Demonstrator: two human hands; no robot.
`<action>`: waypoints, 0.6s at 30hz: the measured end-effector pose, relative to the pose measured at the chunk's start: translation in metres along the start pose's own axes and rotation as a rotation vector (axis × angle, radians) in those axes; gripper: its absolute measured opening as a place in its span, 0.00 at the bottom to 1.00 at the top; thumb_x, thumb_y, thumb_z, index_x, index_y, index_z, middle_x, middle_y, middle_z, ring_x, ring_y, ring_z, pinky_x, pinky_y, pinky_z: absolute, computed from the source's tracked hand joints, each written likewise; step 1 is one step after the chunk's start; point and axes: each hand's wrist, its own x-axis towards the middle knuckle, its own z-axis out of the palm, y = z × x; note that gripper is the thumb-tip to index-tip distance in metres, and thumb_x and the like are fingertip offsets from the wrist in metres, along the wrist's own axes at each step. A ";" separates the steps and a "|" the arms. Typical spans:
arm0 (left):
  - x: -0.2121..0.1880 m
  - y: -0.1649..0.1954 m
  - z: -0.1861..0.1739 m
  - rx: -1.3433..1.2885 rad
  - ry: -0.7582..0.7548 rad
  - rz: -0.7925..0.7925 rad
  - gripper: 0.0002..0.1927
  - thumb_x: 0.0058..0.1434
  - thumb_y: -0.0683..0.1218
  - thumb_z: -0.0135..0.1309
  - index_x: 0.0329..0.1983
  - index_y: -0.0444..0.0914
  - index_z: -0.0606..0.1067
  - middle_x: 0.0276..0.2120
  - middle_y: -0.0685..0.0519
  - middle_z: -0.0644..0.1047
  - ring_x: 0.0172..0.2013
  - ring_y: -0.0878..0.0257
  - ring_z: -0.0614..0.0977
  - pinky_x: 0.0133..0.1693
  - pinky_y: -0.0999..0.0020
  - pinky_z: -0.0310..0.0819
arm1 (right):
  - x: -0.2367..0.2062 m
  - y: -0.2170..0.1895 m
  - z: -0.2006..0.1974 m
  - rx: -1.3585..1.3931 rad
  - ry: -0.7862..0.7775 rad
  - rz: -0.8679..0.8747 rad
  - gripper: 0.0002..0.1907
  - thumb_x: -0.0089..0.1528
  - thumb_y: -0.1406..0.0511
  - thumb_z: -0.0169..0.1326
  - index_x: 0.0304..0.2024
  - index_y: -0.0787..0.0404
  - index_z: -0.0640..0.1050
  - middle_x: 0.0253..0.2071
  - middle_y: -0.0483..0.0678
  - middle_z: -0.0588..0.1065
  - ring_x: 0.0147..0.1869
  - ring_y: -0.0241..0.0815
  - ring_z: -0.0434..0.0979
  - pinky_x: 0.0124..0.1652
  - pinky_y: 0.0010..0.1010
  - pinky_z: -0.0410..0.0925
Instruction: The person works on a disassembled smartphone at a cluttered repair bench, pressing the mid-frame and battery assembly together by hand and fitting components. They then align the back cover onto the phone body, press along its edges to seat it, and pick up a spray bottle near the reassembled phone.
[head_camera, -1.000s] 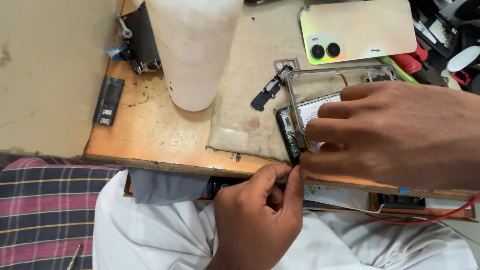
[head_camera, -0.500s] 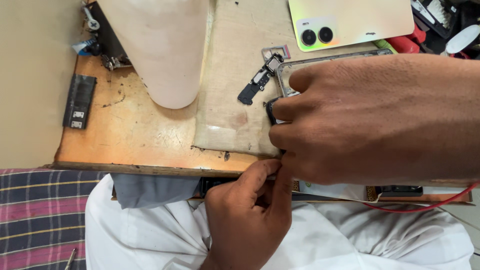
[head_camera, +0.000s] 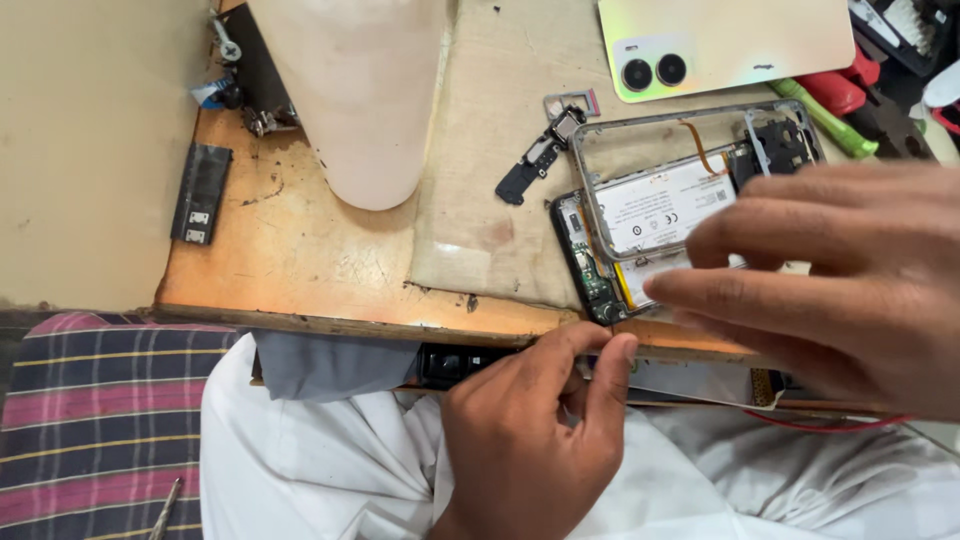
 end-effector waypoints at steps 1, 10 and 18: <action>0.000 0.002 0.000 0.007 -0.002 0.024 0.07 0.65 0.46 0.63 0.38 0.39 0.79 0.21 0.56 0.78 0.19 0.64 0.80 0.23 0.69 0.71 | -0.004 -0.012 0.005 0.100 0.081 0.086 0.18 0.54 0.62 0.65 0.48 0.54 0.83 0.38 0.44 0.80 0.34 0.38 0.81 0.30 0.34 0.71; 0.029 0.004 -0.041 0.314 -0.198 0.351 0.12 0.62 0.45 0.63 0.48 0.38 0.80 0.41 0.52 0.78 0.40 0.55 0.79 0.40 0.61 0.75 | 0.009 -0.113 0.082 0.277 0.596 0.919 0.10 0.55 0.66 0.69 0.38 0.60 0.84 0.26 0.42 0.77 0.24 0.32 0.70 0.24 0.25 0.65; 0.055 0.008 -0.048 0.349 -0.367 0.423 0.19 0.63 0.48 0.62 0.53 0.34 0.78 0.51 0.48 0.75 0.49 0.54 0.76 0.44 0.60 0.75 | 0.020 -0.119 0.077 0.296 0.760 0.897 0.08 0.58 0.68 0.65 0.40 0.60 0.82 0.32 0.43 0.80 0.27 0.28 0.75 0.27 0.19 0.67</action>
